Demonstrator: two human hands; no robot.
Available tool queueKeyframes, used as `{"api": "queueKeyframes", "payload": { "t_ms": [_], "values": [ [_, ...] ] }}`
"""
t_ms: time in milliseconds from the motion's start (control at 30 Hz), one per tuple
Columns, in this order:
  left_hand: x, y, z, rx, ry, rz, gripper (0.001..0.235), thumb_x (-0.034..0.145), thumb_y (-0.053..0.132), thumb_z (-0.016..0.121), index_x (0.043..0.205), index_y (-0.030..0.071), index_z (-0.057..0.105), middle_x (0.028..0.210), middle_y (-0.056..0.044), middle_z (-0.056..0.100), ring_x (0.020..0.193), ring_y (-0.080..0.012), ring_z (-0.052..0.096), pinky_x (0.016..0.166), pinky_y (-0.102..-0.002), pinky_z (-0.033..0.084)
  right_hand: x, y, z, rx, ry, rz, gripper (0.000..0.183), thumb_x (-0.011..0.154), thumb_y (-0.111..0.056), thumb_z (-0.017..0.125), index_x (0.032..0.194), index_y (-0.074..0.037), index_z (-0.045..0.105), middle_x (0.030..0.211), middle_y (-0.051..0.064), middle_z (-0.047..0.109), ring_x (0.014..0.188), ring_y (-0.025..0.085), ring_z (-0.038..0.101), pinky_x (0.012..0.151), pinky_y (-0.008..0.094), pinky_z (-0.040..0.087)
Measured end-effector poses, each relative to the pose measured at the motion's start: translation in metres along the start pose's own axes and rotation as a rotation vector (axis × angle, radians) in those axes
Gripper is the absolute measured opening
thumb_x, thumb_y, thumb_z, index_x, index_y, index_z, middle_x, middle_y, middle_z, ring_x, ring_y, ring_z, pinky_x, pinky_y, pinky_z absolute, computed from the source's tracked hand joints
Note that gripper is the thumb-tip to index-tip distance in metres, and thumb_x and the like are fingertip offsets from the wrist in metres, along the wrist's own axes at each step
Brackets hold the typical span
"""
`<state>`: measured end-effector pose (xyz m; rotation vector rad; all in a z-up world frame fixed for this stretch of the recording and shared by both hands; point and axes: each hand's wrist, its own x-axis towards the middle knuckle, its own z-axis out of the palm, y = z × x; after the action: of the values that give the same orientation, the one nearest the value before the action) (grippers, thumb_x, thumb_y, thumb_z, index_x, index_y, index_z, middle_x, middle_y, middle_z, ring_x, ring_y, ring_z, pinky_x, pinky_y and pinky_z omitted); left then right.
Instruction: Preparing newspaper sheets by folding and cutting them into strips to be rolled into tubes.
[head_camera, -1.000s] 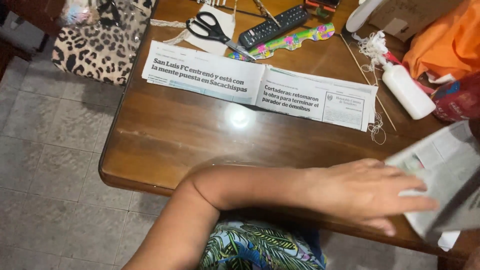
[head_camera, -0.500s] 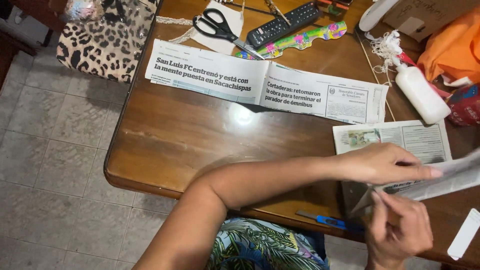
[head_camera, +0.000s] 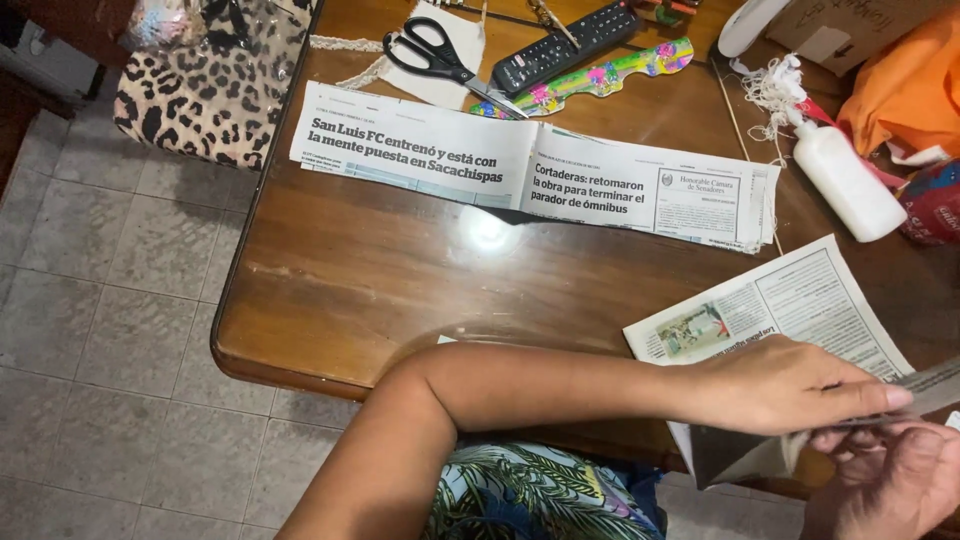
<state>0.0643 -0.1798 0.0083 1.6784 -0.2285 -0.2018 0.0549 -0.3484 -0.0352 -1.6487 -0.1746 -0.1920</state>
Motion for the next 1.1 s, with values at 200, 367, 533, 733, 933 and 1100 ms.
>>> {"api": "queueKeyframes", "payload": {
  "t_ms": [200, 367, 533, 733, 933, 1100],
  "values": [
    [0.002, -0.003, -0.002, -0.027, 0.051, 0.004, 0.065, 0.067, 0.064, 0.025, 0.092, 0.021, 0.067, 0.083, -0.004, 0.075, 0.073, -0.0209, 0.071, 0.064, -0.030, 0.050, -0.002, 0.011, 0.004, -0.046, 0.056, -0.009, 0.031, 0.107, -0.033, 0.056, 0.096, -0.011, 0.037, 0.071, 0.004, 0.042, 0.059, 0.008, 0.042, 0.056, 0.019, 0.036],
    [-0.005, 0.014, -0.021, -0.007, 0.010, -0.096, 0.062, 0.052, 0.070, 0.022, 0.070, 0.020, 0.054, 0.068, -0.004, 0.065, 0.068, -0.0195, 0.063, 0.059, -0.028, 0.043, -0.004, 0.005, 0.017, -0.045, -0.028, -0.027, 0.035, 0.104, -0.038, 0.048, 0.086, -0.013, 0.033, 0.060, -0.003, 0.027, 0.055, 0.005, 0.028, 0.055, 0.019, 0.024],
    [0.004, -0.001, -0.014, 0.048, -0.009, -0.114, 0.068, 0.048, 0.069, 0.027, 0.069, 0.019, 0.069, 0.075, 0.000, 0.074, 0.071, -0.0185, 0.069, 0.060, -0.029, 0.048, -0.004, 0.008, 0.012, -0.021, -0.011, 0.090, 0.041, 0.102, -0.049, 0.046, 0.099, -0.008, 0.049, 0.076, 0.001, 0.044, 0.066, 0.007, 0.042, 0.060, 0.019, 0.033],
    [0.009, -0.017, -0.004, 0.079, -0.021, -0.032, 0.064, 0.050, 0.068, 0.038, 0.085, 0.024, 0.068, 0.095, 0.009, 0.074, 0.092, -0.0117, 0.072, 0.070, -0.027, 0.055, 0.005, -0.004, 0.017, 0.197, -0.003, 0.299, 0.038, 0.093, -0.058, 0.050, 0.084, -0.020, 0.049, 0.105, 0.007, 0.060, 0.103, 0.017, 0.064, 0.086, 0.025, 0.054],
    [0.005, -0.012, -0.008, 0.125, -0.098, -0.103, 0.062, 0.049, 0.065, 0.043, 0.095, 0.028, 0.063, 0.097, 0.005, 0.077, 0.088, -0.0147, 0.074, 0.067, -0.028, 0.054, 0.007, -0.013, 0.022, 0.205, 0.038, 0.344, 0.038, 0.082, -0.023, 0.051, 0.117, -0.006, 0.052, 0.094, 0.006, 0.060, 0.088, 0.014, 0.065, 0.089, 0.021, 0.055],
    [0.002, -0.010, -0.016, -0.077, -0.053, -0.083, 0.059, 0.048, 0.064, 0.049, 0.085, 0.023, 0.070, 0.088, 0.008, 0.075, 0.087, -0.0110, 0.070, 0.068, -0.024, 0.046, 0.005, 0.082, -0.046, -0.063, -0.033, -0.285, 0.020, 0.103, 0.006, 0.041, 0.123, 0.007, 0.039, 0.137, 0.025, 0.030, 0.120, 0.049, 0.048, 0.099, 0.063, 0.047]
  ]
}}
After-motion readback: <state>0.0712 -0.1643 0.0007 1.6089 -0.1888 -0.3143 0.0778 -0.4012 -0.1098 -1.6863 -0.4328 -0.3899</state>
